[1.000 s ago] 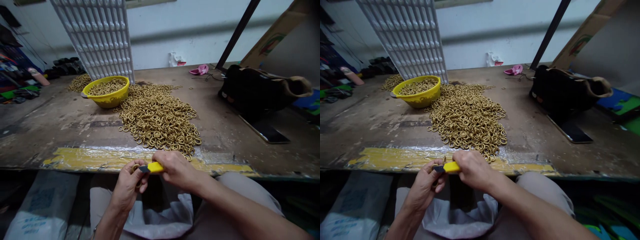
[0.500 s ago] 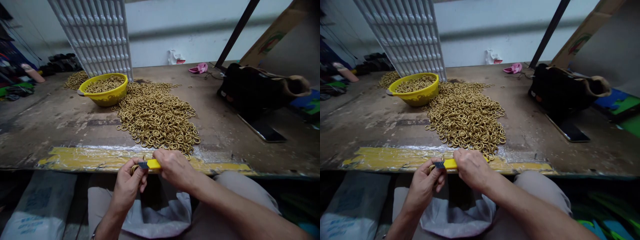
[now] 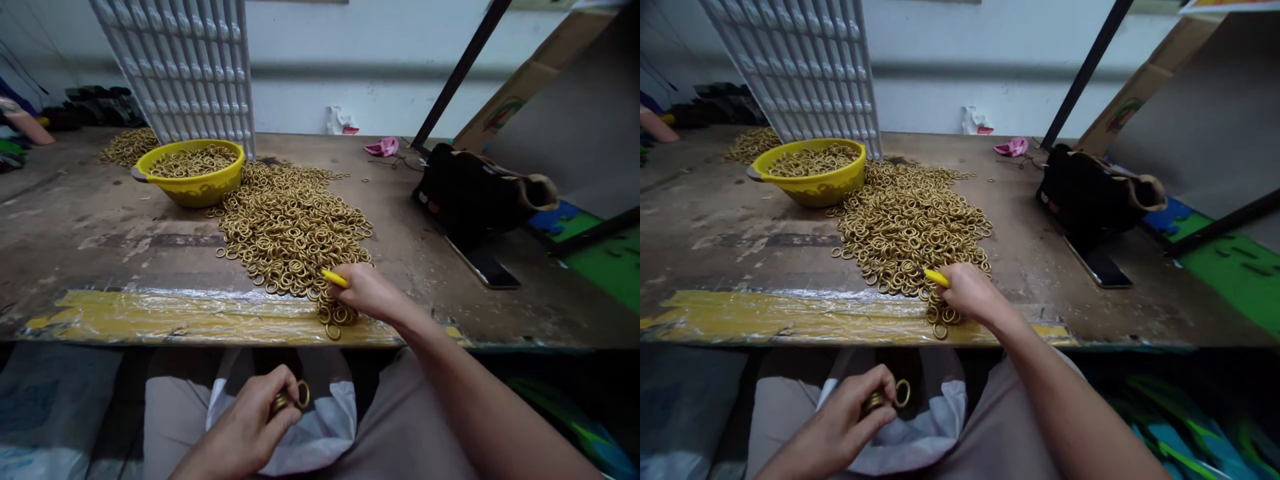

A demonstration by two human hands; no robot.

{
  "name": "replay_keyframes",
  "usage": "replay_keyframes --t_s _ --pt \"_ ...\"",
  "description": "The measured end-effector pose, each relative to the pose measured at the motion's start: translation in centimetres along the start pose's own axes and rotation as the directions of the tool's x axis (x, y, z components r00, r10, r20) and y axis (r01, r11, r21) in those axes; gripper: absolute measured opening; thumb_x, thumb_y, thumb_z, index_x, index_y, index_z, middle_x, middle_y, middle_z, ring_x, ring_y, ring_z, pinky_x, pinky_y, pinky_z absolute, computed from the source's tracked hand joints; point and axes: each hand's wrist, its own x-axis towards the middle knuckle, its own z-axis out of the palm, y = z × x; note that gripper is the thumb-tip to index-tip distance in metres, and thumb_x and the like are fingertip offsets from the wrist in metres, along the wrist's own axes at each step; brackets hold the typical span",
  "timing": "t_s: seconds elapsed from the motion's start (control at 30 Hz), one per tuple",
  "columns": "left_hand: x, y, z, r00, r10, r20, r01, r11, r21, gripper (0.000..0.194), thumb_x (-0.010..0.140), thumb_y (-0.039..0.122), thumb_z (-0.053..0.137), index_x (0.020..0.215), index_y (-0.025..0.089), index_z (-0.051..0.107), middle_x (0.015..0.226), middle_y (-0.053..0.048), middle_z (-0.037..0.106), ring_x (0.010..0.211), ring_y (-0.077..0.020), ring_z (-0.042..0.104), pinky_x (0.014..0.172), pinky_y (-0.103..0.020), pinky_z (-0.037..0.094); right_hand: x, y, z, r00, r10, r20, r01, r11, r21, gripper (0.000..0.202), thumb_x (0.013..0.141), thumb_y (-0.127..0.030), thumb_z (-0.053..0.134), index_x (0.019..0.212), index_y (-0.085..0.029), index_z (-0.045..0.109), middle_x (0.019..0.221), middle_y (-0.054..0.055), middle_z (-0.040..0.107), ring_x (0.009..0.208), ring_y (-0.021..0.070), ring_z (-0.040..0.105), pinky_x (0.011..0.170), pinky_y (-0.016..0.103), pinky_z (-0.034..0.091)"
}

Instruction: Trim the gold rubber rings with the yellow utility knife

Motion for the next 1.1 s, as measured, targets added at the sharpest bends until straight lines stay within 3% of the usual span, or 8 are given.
replay_keyframes --t_s 0.2,0.43,0.57,0.63,0.7,0.83,0.93,1.1 --pt "-0.4 -1.9 1.0 0.998 0.017 0.061 -0.027 0.987 0.158 0.051 0.071 0.017 0.066 0.119 0.029 0.055 0.127 -0.006 0.057 0.119 -0.0279 0.047 0.101 -0.040 0.033 0.2 -2.6 2.2 0.998 -0.060 0.006 0.060 0.975 -0.215 0.013 0.079 -0.022 0.056 0.080 -0.017 0.068 0.080 0.008 0.069 0.072 0.0191 0.061 0.058 0.025 0.036" --pt "2.8 1.1 0.1 0.991 -0.045 -0.128 0.022 0.984 -0.174 0.013 0.086 0.026 0.052 0.091 0.020 0.062 0.082 -0.003 0.067 0.071 -0.0160 0.060 0.065 -0.025 0.046 0.7 -4.3 3.2 0.990 -0.136 0.028 0.139 0.956 -0.258 0.023 0.079 -0.010 0.046 0.082 -0.014 0.068 0.083 0.013 0.070 0.077 0.0227 0.064 0.062 0.028 0.039" --pt "4.8 1.3 0.2 0.922 -0.131 -0.364 -0.028 0.916 -0.400 0.024 0.086 0.032 0.054 0.105 0.018 0.055 0.079 -0.004 0.068 0.063 -0.0145 0.059 0.058 -0.023 0.045 1.0 -4.3 2.1 0.996 0.006 -0.084 0.002 0.996 0.090 0.012 0.076 -0.018 0.053 0.070 -0.015 0.062 0.068 0.007 0.065 0.062 0.0159 0.058 0.054 0.024 0.035" --pt "5.5 1.4 0.2 0.876 -0.119 -0.467 -0.116 0.888 -0.444 0.030 0.084 0.032 0.058 0.111 0.019 0.052 0.089 -0.006 0.068 0.071 -0.0159 0.062 0.063 -0.024 0.047 0.9 -4.6 1.7 0.998 0.070 -0.001 -0.060 0.869 0.492 0.016 0.077 -0.025 0.053 0.064 -0.017 0.056 0.055 -0.001 0.055 0.048 0.0097 0.047 0.046 0.021 0.030" --pt "6.0 1.7 0.2 0.835 -0.081 -0.544 -0.200 0.877 -0.436 0.030 0.082 0.029 0.061 0.110 0.020 0.054 0.098 -0.007 0.067 0.081 -0.0178 0.063 0.071 -0.026 0.049 0.7 -4.9 1.7 0.984 0.046 0.170 -0.167 0.559 0.812 0.020 0.077 -0.032 0.053 0.063 -0.018 0.050 0.049 -0.005 0.047 0.039 0.0063 0.037 0.039 0.019 0.027" --pt "6.1 2.2 0.2 0.775 0.000 -0.631 -0.276 0.900 -0.338 0.015 0.079 0.024 0.064 0.094 0.019 0.063 0.092 -0.006 0.067 0.087 -0.0190 0.062 0.080 -0.026 0.047 -0.2 -5.5 2.3 0.927 -0.082 0.366 -0.355 0.117 0.927 0.023 0.070 -0.034 0.061 0.062 -0.017 0.049 0.050 -0.006 0.049 0.036 0.0040 0.035 0.034 0.017 0.026" --pt "5.8 2.3 0.2 0.768 0.002 -0.641 -0.284 0.898 -0.337 0.012 0.076 0.022 0.068 0.087 0.019 0.064 0.087 -0.004 0.067 0.084 -0.0185 0.062 0.078 -0.025 0.047 -0.6 -5.8 2.9 0.922 -0.086 0.377 -0.371 0.079 0.925 0.023 0.068 -0.033 0.063 0.062 -0.016 0.049 0.048 -0.006 0.048 0.035 0.0036 0.035 0.033 0.016 0.025" --pt "5.5 2.5 -0.3 0.821 -0.043 -0.569 -0.240 0.879 -0.412 0.006 0.078 0.022 0.066 0.078 0.017 0.063 0.068 0.001 0.063 0.064 -0.0131 0.059 0.063 -0.022 0.046 -1.0 -6.3 2.6 0.941 -0.069 0.330 -0.307 0.231 0.923 0.028 0.076 -0.035 0.055 0.057 -0.018 0.044 0.044 -0.008 0.041 0.034 0.0048 0.030 0.034 0.019 0.022"
